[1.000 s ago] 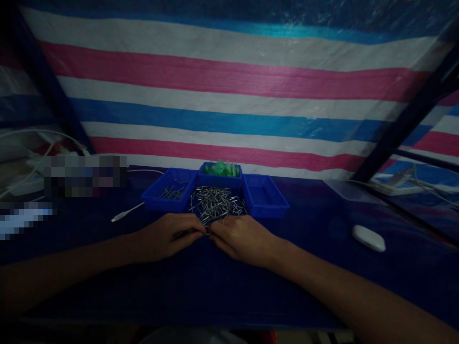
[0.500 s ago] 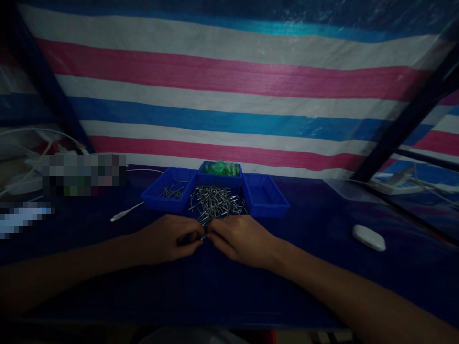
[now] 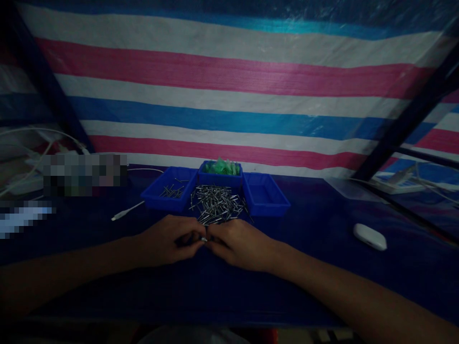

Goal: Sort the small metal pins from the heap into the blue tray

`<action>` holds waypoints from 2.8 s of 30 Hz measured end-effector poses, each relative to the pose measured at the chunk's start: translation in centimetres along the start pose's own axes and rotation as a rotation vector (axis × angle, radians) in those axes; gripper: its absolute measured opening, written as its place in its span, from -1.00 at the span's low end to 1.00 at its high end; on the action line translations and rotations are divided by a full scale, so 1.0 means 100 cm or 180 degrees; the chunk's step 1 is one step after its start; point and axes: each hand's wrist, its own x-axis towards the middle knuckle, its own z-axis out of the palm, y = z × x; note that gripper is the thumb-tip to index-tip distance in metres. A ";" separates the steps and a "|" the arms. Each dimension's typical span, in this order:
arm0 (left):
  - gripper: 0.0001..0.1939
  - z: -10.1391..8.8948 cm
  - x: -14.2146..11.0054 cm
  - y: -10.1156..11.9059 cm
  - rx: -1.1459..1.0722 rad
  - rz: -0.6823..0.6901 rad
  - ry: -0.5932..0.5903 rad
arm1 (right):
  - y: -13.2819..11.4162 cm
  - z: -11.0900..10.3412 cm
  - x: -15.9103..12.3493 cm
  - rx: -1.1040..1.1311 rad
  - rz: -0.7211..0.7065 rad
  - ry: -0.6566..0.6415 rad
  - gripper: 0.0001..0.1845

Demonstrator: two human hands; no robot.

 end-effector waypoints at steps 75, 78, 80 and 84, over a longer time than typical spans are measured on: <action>-0.94 0.005 0.002 -0.003 0.0316 -0.0239 -0.0086 | 0.000 -0.001 -0.003 -0.0860 -0.0378 0.0823 -0.76; -0.97 0.001 0.003 -0.002 0.0301 -0.0410 0.0131 | 0.002 -0.003 -0.003 -0.0895 -0.0172 0.0769 -0.79; -0.97 -0.001 0.004 -0.001 0.0268 -0.0439 0.0300 | 0.003 -0.004 -0.002 -0.0932 -0.0072 0.0672 -0.81; -0.96 -0.002 0.003 0.002 0.0137 -0.0196 0.0407 | 0.003 -0.003 0.001 -0.0830 -0.0017 0.0434 -0.83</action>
